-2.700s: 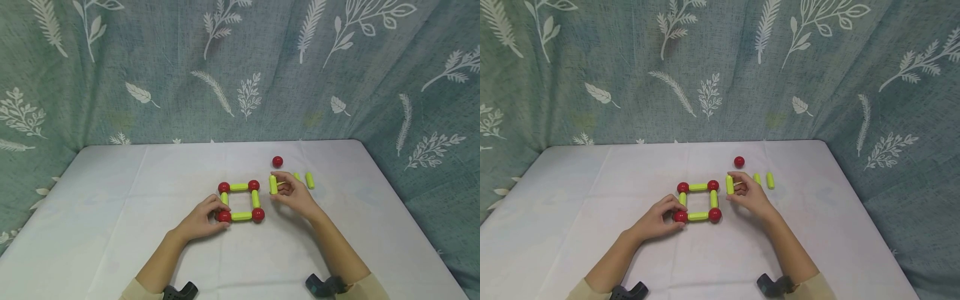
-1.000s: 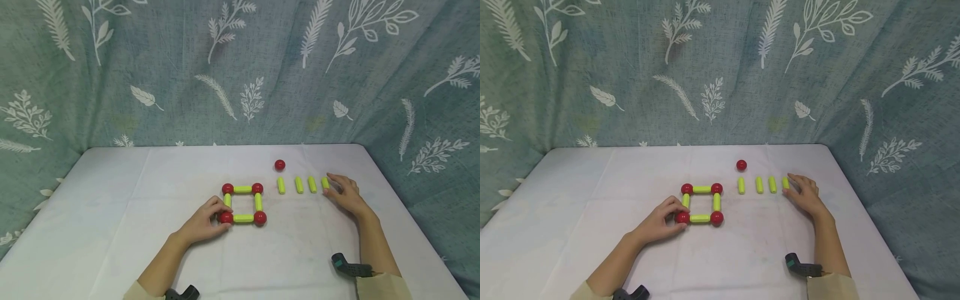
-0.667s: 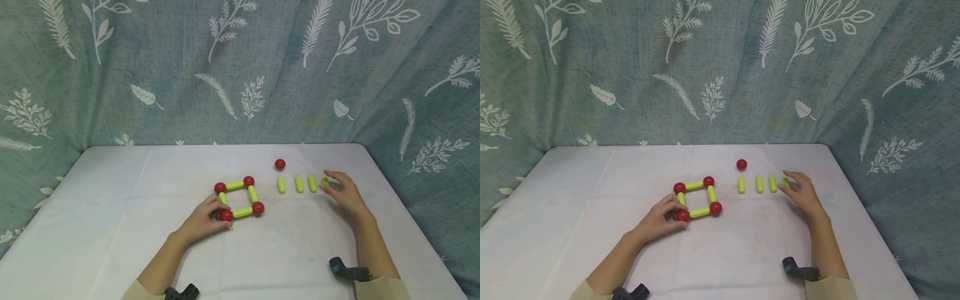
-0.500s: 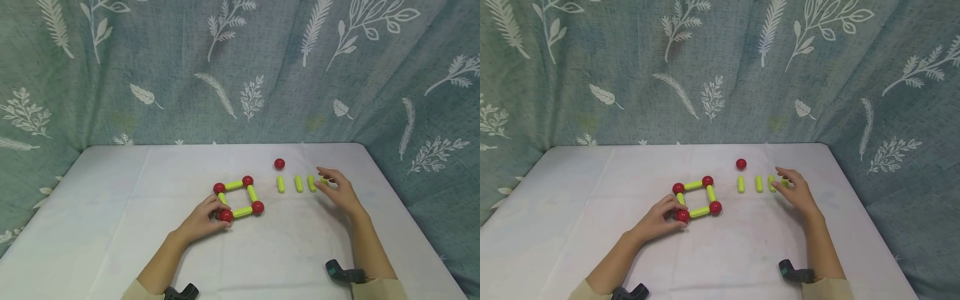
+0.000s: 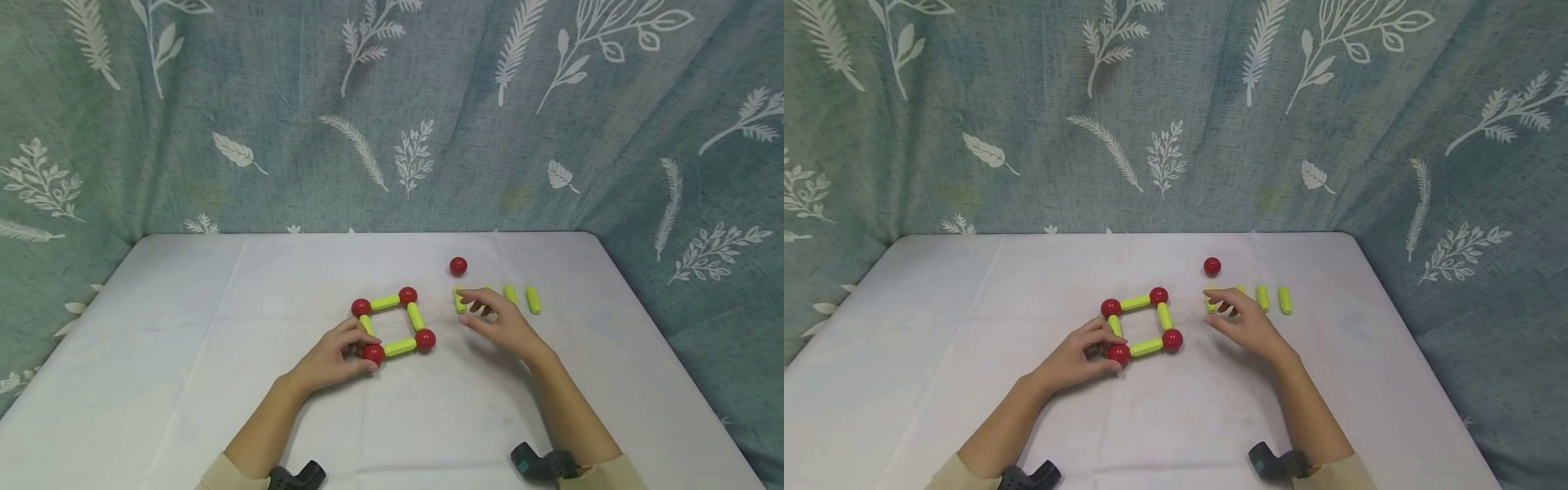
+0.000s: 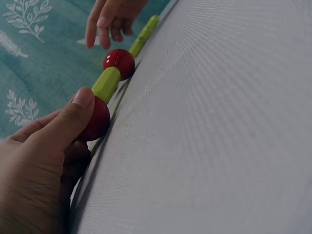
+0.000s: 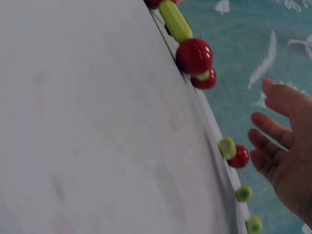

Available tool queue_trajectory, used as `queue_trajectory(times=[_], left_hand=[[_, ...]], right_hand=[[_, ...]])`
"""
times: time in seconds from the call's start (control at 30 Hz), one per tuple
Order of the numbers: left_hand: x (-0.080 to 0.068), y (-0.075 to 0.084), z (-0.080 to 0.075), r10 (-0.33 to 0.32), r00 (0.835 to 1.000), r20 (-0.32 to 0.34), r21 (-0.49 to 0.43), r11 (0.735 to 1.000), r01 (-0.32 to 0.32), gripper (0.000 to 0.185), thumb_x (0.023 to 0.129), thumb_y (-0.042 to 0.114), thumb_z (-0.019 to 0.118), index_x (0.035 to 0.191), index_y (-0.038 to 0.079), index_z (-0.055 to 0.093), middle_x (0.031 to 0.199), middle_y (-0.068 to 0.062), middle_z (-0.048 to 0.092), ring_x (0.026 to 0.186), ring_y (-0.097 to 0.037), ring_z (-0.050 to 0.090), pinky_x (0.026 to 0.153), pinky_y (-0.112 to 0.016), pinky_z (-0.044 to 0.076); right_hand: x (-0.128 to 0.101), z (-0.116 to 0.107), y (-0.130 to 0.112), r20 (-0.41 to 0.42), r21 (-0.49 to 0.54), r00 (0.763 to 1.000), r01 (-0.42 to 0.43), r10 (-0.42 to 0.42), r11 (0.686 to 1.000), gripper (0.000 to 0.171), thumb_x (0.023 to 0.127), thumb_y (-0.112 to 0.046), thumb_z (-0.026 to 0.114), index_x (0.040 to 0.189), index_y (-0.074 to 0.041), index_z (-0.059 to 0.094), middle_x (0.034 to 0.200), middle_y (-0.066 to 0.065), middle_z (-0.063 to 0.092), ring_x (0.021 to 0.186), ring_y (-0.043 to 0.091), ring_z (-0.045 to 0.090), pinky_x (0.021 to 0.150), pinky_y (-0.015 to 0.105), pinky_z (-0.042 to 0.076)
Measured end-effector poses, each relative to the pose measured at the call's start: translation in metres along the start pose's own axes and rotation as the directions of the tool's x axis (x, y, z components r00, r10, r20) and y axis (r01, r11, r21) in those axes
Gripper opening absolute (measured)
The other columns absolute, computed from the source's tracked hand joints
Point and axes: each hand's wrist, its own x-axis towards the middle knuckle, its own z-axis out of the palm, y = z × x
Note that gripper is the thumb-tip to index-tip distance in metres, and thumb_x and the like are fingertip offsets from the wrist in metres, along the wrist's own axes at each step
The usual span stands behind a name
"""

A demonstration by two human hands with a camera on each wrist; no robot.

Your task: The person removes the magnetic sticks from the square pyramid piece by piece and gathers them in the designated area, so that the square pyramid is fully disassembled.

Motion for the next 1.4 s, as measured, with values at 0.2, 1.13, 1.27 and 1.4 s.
queue_trajectory(times=[0.2, 1.13, 1.27, 1.4], left_hand=[[-0.003, -0.015, 0.004, -0.003, 1.0, -0.003, 0.028, 1.0, 0.003, 0.036, 0.072, 0.016, 0.082, 0.105, 0.009, 0.069, 0.094, -0.002, 0.054, 0.082, -0.018, 0.049, 0.066, -0.026, 0.044], [0.0, -0.017, 0.009, 0.113, 0.993, -0.027, 0.101, 0.989, -0.109, 0.036, 0.073, 0.021, 0.081, 0.106, 0.014, 0.068, 0.095, 0.004, 0.05, 0.082, -0.009, 0.046, 0.064, -0.019, 0.042], [0.001, -0.019, 0.009, 0.122, 0.992, -0.034, 0.117, 0.986, -0.118, 0.034, 0.074, 0.02, 0.081, 0.105, 0.015, 0.068, 0.094, 0.004, 0.051, 0.082, -0.008, 0.045, 0.064, -0.019, 0.042], [0.0, -0.019, 0.008, 0.112, 0.993, -0.036, 0.113, 0.988, -0.107, 0.032, 0.075, 0.022, 0.081, 0.104, 0.016, 0.068, 0.094, 0.005, 0.051, 0.083, -0.007, 0.046, 0.065, -0.019, 0.041]], right_hand=[[0.002, 0.024, -0.003, 0.136, 0.068, 0.991, -0.032, 0.022, 0.997, 0.053, 0.085, -0.017, 0.071, 0.132, -0.006, 0.049, 0.113, 0.011, 0.06, 0.093, 0.021, 0.058, 0.079, 0.029, 0.049], [-0.001, 0.071, -0.014, 0.031, -0.016, 0.998, -0.058, 0.058, 0.998, 0.022, 0.074, -0.006, 0.07, 0.092, -0.015, 0.062, 0.086, -0.003, 0.06, 0.075, 0.012, 0.052, 0.061, 0.019, 0.047], [-0.001, 0.068, -0.013, -0.003, 0.024, 0.997, -0.072, 0.072, 0.997, 0.019, 0.074, -0.005, 0.069, 0.089, -0.013, 0.061, 0.086, 0.0, 0.061, 0.073, 0.012, 0.052, 0.06, 0.019, 0.047], [0.0, 0.064, -0.01, -0.021, 0.099, 0.996, -0.087, 0.089, 0.991, 0.019, 0.078, -0.007, 0.073, 0.094, -0.012, 0.064, 0.09, 0.002, 0.063, 0.075, 0.014, 0.053, 0.063, 0.02, 0.047]])
